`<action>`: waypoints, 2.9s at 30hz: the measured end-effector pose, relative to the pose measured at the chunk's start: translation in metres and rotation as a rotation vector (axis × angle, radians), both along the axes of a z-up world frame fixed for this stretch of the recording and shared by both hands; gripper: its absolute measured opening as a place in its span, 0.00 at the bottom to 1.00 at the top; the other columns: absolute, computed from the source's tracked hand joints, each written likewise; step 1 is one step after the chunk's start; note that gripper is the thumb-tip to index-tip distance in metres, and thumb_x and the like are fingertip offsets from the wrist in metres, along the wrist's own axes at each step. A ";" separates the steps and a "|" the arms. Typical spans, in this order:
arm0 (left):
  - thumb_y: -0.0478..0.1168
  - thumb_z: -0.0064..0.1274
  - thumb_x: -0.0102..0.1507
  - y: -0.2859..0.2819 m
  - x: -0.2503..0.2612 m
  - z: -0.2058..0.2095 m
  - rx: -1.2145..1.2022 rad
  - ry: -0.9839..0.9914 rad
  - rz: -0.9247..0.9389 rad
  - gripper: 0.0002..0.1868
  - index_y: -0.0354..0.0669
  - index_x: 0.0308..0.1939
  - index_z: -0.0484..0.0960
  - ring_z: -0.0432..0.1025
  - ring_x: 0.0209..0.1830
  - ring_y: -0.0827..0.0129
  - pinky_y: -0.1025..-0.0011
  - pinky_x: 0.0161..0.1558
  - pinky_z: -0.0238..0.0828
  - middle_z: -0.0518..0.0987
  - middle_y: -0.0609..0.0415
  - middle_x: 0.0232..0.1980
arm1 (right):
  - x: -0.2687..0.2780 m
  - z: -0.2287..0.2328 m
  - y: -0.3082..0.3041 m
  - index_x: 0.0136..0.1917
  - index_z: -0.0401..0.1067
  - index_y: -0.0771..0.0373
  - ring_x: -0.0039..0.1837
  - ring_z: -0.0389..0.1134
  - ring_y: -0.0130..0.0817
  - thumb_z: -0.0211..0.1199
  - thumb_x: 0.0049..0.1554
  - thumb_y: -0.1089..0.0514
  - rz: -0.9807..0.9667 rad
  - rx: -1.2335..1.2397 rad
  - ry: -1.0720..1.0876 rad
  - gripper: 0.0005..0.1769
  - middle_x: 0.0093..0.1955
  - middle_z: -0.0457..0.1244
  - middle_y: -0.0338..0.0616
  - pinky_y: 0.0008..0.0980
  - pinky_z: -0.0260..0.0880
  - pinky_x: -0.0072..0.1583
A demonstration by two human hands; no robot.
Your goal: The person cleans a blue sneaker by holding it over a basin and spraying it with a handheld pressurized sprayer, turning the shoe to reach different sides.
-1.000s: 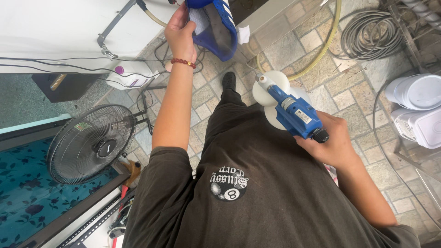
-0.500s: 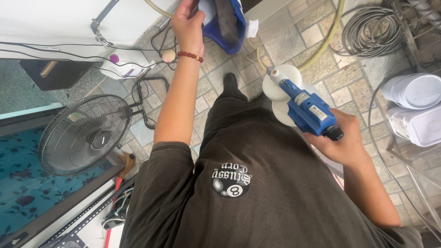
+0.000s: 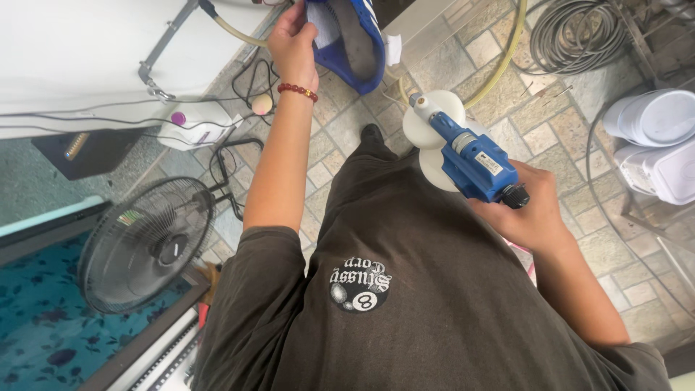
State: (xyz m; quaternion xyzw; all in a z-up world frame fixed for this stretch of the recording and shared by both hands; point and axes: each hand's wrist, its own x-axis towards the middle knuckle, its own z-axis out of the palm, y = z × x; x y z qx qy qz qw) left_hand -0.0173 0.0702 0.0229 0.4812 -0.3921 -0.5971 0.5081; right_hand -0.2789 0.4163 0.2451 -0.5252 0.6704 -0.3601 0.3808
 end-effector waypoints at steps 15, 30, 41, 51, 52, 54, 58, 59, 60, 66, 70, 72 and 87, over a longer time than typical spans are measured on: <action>0.30 0.53 0.65 -0.034 0.000 -0.046 0.035 -0.138 -0.024 0.14 0.27 0.54 0.79 0.75 0.50 0.70 0.71 0.56 0.69 0.82 0.48 0.51 | 0.063 0.009 -0.034 0.50 0.74 0.70 0.42 0.72 0.37 0.70 0.44 0.60 -0.135 0.019 -0.008 0.20 0.42 0.69 0.50 0.33 0.70 0.48; 0.33 0.58 0.63 -0.055 -0.005 -0.031 0.087 0.051 -0.074 0.20 0.22 0.57 0.82 0.72 0.55 0.67 0.71 0.61 0.63 0.83 0.47 0.53 | 0.042 0.004 -0.041 0.46 0.74 0.68 0.40 0.73 0.43 0.71 0.43 0.60 -0.031 0.074 0.054 0.18 0.39 0.69 0.51 0.36 0.71 0.46; 0.41 0.61 0.61 -0.044 -0.004 -0.015 0.241 0.097 -0.042 0.27 0.26 0.61 0.79 0.68 0.64 0.66 0.67 0.68 0.55 0.79 0.48 0.61 | -0.010 0.011 -0.049 0.46 0.74 0.69 0.39 0.72 0.45 0.71 0.42 0.59 0.086 0.083 0.082 0.19 0.38 0.68 0.53 0.37 0.70 0.44; 0.43 0.62 0.63 -0.041 0.001 -0.031 0.217 0.105 -0.043 0.31 0.27 0.65 0.76 0.64 0.72 0.62 0.63 0.73 0.49 0.76 0.44 0.68 | -0.031 0.007 -0.052 0.44 0.74 0.69 0.41 0.72 0.49 0.72 0.40 0.59 0.193 0.078 0.146 0.19 0.38 0.67 0.54 0.39 0.70 0.46; 0.43 0.62 0.63 -0.042 0.001 -0.032 0.202 0.131 -0.047 0.31 0.26 0.65 0.76 0.64 0.71 0.61 0.62 0.74 0.50 0.76 0.43 0.68 | -0.032 0.007 -0.053 0.44 0.74 0.69 0.41 0.72 0.49 0.72 0.40 0.59 0.196 0.075 0.148 0.19 0.38 0.67 0.54 0.39 0.70 0.46; 0.43 0.62 0.63 -0.041 0.002 -0.034 0.187 0.158 -0.047 0.30 0.26 0.65 0.77 0.65 0.71 0.60 0.61 0.74 0.50 0.76 0.43 0.68 | -0.032 0.007 -0.053 0.47 0.74 0.69 0.42 0.72 0.49 0.72 0.41 0.59 0.177 0.038 0.112 0.21 0.39 0.68 0.54 0.39 0.70 0.46; 0.44 0.62 0.63 -0.042 0.002 -0.030 0.209 0.169 -0.052 0.31 0.28 0.66 0.76 0.63 0.73 0.61 0.59 0.75 0.48 0.74 0.44 0.70 | -0.032 0.007 -0.056 0.48 0.74 0.68 0.41 0.72 0.47 0.72 0.41 0.59 0.171 0.036 0.073 0.20 0.39 0.68 0.53 0.38 0.71 0.45; 0.44 0.62 0.64 -0.040 0.003 -0.029 0.223 0.214 -0.067 0.31 0.27 0.66 0.76 0.63 0.73 0.60 0.57 0.76 0.48 0.74 0.43 0.70 | -0.032 0.007 -0.055 0.47 0.74 0.68 0.41 0.72 0.47 0.72 0.41 0.59 0.183 0.045 0.091 0.20 0.39 0.68 0.53 0.38 0.70 0.45; 0.44 0.62 0.64 -0.041 0.002 -0.028 0.220 0.215 -0.069 0.31 0.27 0.66 0.76 0.63 0.73 0.60 0.57 0.76 0.48 0.74 0.43 0.70 | -0.033 0.007 -0.055 0.46 0.74 0.68 0.41 0.72 0.48 0.72 0.41 0.59 0.192 0.051 0.111 0.20 0.39 0.68 0.54 0.38 0.70 0.46; 0.45 0.61 0.63 -0.044 0.003 -0.033 0.273 0.147 -0.032 0.32 0.31 0.67 0.74 0.57 0.77 0.64 0.62 0.74 0.40 0.70 0.47 0.74 | -0.028 0.007 -0.054 0.49 0.75 0.69 0.44 0.72 0.49 0.72 0.42 0.58 0.204 -0.009 0.112 0.22 0.41 0.68 0.54 0.39 0.71 0.47; 0.43 0.62 0.64 -0.045 0.006 -0.041 0.246 0.201 -0.029 0.30 0.29 0.66 0.76 0.62 0.74 0.60 0.60 0.75 0.47 0.74 0.44 0.71 | -0.025 0.009 -0.057 0.50 0.75 0.68 0.43 0.73 0.47 0.71 0.41 0.58 0.194 0.024 0.081 0.23 0.41 0.69 0.53 0.38 0.72 0.47; 0.43 0.61 0.64 -0.046 0.006 -0.043 0.248 0.218 -0.026 0.29 0.28 0.65 0.77 0.64 0.73 0.59 0.59 0.75 0.49 0.75 0.43 0.70 | -0.024 0.010 -0.057 0.49 0.75 0.68 0.44 0.73 0.49 0.71 0.40 0.59 0.209 0.027 0.116 0.22 0.40 0.69 0.54 0.39 0.71 0.47; 0.38 0.59 0.67 -0.047 -0.007 -0.059 0.016 0.102 0.011 0.22 0.20 0.59 0.80 0.74 0.57 0.68 0.69 0.64 0.65 0.83 0.44 0.57 | 0.003 0.014 -0.064 0.44 0.73 0.69 0.41 0.70 0.53 0.74 0.40 0.58 0.076 0.105 0.224 0.21 0.37 0.66 0.56 0.42 0.69 0.44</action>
